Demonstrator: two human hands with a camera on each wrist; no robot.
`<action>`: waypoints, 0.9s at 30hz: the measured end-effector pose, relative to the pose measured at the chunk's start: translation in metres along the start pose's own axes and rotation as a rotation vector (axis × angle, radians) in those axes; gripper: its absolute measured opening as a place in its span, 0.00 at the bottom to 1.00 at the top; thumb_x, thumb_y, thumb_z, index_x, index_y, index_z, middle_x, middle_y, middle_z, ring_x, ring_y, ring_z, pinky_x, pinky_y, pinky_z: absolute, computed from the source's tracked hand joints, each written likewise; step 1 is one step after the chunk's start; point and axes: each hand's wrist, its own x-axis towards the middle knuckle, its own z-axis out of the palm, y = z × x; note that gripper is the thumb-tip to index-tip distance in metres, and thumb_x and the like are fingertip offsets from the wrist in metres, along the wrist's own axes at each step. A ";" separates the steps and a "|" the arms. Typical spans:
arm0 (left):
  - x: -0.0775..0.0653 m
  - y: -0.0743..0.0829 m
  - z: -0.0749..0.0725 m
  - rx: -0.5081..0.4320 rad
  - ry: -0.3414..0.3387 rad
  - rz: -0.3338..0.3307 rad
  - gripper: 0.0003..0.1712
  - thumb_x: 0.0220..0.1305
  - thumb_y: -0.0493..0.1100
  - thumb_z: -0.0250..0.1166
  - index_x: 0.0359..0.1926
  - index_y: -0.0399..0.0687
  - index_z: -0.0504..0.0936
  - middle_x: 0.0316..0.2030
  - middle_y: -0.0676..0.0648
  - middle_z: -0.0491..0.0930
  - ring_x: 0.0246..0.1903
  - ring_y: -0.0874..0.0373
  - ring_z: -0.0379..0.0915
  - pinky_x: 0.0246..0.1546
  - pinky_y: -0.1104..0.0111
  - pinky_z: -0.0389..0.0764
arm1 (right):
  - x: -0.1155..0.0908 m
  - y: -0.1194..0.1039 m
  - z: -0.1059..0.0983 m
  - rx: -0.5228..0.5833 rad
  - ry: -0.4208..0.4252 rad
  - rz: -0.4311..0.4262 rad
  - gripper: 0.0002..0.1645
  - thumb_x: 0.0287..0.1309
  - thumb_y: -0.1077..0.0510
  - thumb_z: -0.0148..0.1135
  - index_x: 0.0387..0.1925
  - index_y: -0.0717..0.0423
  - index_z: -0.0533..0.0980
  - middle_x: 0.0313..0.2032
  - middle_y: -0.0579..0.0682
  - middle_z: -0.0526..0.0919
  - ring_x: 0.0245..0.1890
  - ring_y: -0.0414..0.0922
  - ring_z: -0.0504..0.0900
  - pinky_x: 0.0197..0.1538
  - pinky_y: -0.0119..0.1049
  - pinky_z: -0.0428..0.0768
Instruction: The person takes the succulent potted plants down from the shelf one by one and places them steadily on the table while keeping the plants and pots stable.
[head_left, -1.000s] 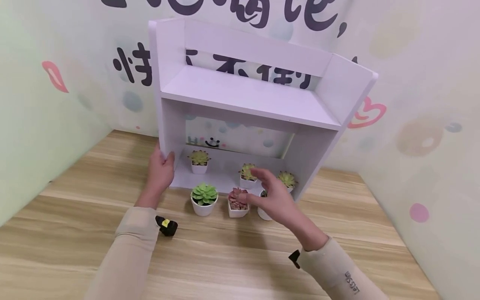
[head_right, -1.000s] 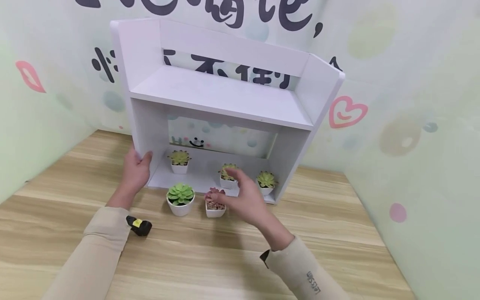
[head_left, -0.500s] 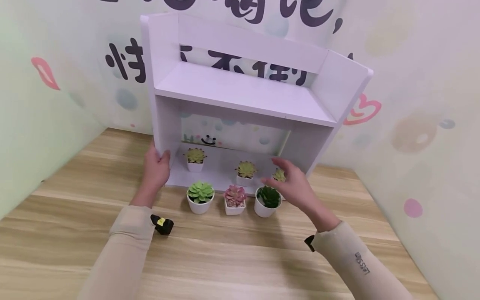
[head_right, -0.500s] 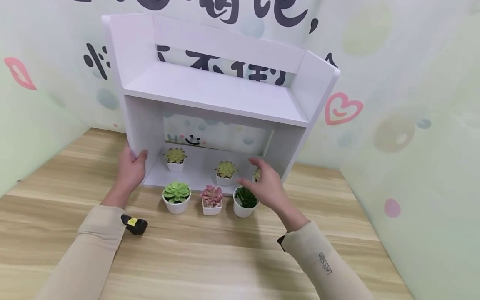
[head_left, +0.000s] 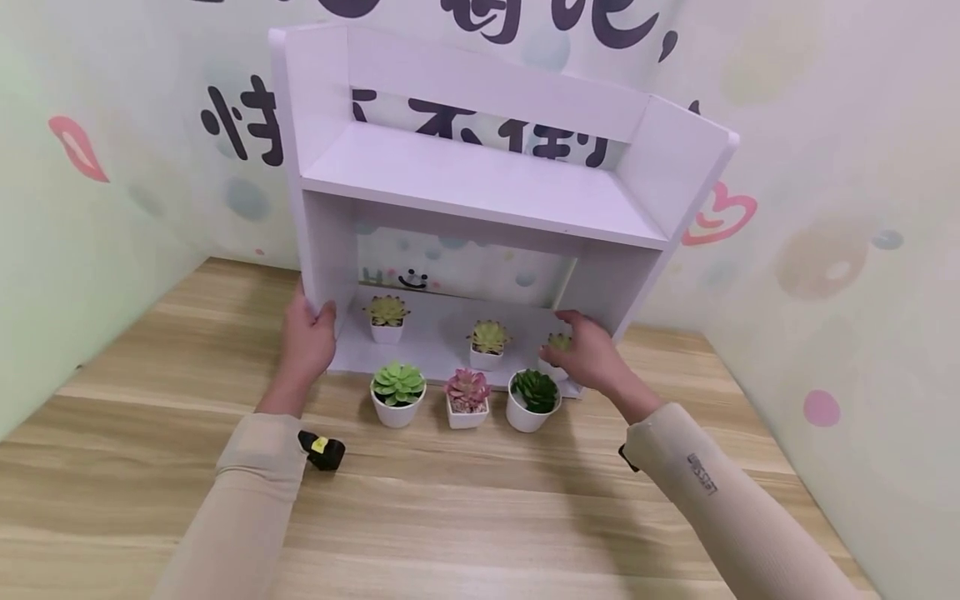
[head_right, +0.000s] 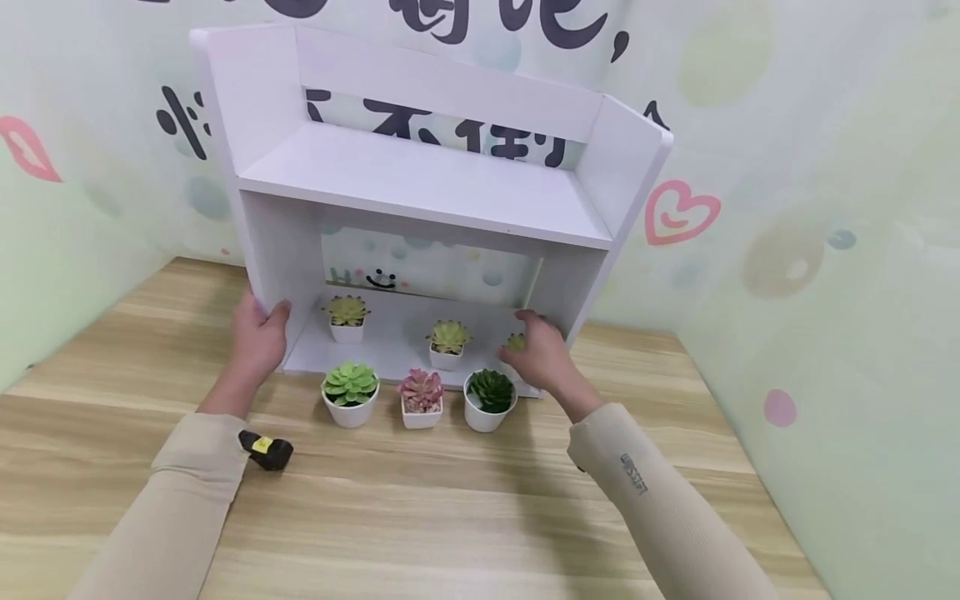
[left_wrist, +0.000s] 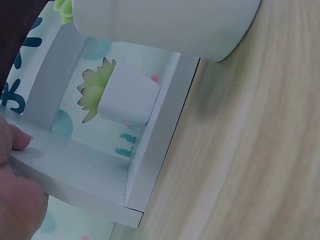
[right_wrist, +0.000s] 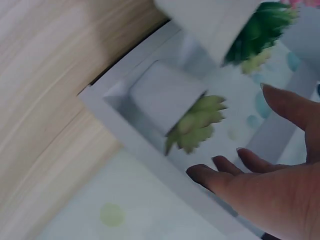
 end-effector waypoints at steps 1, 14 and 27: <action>0.000 0.000 0.000 -0.001 0.003 0.002 0.30 0.72 0.30 0.47 0.74 0.37 0.60 0.68 0.29 0.69 0.70 0.37 0.63 0.72 0.43 0.64 | 0.003 0.001 0.001 -0.010 -0.011 0.014 0.46 0.63 0.53 0.66 0.74 0.69 0.57 0.64 0.70 0.75 0.60 0.62 0.77 0.65 0.56 0.75; -0.001 0.000 -0.001 0.040 -0.014 -0.011 0.28 0.75 0.33 0.47 0.73 0.38 0.60 0.69 0.31 0.69 0.71 0.39 0.63 0.73 0.43 0.64 | 0.022 0.005 0.013 -0.196 -0.092 0.083 0.28 0.59 0.55 0.69 0.50 0.73 0.71 0.40 0.62 0.81 0.39 0.52 0.79 0.45 0.46 0.80; -0.002 0.005 -0.002 0.020 -0.021 -0.037 0.31 0.75 0.32 0.47 0.76 0.41 0.57 0.71 0.32 0.67 0.72 0.38 0.61 0.74 0.43 0.62 | 0.024 0.002 0.021 -0.326 -0.075 0.023 0.11 0.57 0.59 0.65 0.31 0.66 0.75 0.31 0.57 0.81 0.34 0.51 0.80 0.43 0.48 0.82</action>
